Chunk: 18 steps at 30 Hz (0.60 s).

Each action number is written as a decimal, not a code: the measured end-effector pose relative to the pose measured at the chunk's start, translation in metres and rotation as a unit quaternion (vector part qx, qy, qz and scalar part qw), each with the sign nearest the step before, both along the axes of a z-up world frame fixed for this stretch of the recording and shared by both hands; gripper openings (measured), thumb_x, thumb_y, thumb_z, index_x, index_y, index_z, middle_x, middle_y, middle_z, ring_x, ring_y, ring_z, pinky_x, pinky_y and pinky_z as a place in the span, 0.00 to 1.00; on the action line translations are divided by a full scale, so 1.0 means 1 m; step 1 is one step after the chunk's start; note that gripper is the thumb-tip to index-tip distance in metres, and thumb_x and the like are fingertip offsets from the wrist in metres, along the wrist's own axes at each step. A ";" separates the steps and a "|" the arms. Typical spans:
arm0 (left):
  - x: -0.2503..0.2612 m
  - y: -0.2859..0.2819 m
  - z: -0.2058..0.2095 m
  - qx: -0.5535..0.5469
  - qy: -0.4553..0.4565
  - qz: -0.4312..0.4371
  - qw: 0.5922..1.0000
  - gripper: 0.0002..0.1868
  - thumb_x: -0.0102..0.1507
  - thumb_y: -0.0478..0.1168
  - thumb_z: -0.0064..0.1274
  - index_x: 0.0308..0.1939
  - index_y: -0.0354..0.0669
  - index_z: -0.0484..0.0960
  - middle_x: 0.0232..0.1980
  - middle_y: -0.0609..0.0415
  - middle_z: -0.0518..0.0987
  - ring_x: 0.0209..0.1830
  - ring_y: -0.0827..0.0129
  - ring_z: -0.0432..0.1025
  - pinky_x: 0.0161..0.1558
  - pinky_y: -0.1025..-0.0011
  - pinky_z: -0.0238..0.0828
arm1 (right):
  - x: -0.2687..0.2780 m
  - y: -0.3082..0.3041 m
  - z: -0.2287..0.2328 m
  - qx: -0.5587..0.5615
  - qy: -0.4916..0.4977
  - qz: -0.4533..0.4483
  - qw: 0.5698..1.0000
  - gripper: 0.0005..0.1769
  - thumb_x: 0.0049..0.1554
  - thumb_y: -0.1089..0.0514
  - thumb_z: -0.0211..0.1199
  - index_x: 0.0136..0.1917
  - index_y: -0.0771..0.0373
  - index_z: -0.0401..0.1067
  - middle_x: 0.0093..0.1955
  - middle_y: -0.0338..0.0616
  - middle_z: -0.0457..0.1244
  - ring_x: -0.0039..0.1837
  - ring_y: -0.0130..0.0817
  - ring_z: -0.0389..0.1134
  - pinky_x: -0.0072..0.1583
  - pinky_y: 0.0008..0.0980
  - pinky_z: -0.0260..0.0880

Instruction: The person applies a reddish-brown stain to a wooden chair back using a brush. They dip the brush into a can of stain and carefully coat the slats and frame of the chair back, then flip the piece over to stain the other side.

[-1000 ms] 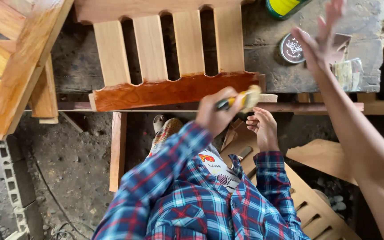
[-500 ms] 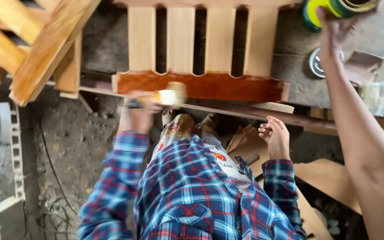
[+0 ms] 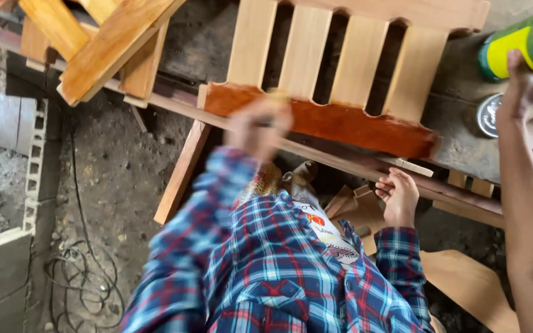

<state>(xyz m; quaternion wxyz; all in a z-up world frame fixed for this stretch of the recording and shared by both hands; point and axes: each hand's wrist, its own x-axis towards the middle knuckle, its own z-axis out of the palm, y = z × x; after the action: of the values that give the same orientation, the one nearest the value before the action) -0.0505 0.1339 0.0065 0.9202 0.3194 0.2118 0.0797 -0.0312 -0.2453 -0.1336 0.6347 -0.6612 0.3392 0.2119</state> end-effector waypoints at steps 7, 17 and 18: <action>0.041 -0.083 -0.028 -0.106 0.028 -0.036 0.993 0.02 0.61 0.32 0.56 0.34 0.37 0.81 0.32 0.54 0.77 0.38 0.71 0.75 0.52 0.75 0.75 | -0.001 0.014 0.005 -0.023 -0.011 -0.013 1.000 0.07 0.62 0.57 0.59 0.54 0.52 0.72 0.40 0.46 0.68 0.38 0.32 0.73 0.38 0.26 0.76; -0.034 0.195 -0.056 0.812 0.106 0.179 0.545 0.08 0.62 0.43 0.64 0.30 0.60 0.80 0.25 0.65 0.77 0.32 0.68 0.78 0.48 0.76 0.74 | 0.000 0.013 0.006 -0.031 0.006 -0.012 0.999 0.08 0.61 0.55 0.59 0.54 0.49 0.72 0.40 0.44 0.68 0.39 0.33 0.73 0.38 0.27 0.76; -0.037 0.205 -0.050 0.824 0.158 0.175 0.516 0.09 0.61 0.46 0.64 0.30 0.64 0.79 0.23 0.66 0.76 0.29 0.66 0.78 0.42 0.72 0.74 | 0.001 0.017 0.010 -0.031 0.000 -0.010 0.999 0.08 0.61 0.56 0.59 0.54 0.50 0.72 0.40 0.45 0.68 0.39 0.33 0.73 0.38 0.27 0.76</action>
<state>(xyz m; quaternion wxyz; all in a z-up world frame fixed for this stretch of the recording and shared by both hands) -0.0878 0.3387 -0.0432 0.1640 0.8983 0.2445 0.3263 -0.0304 -0.2283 -0.1241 0.6160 -0.6772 0.3519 0.1952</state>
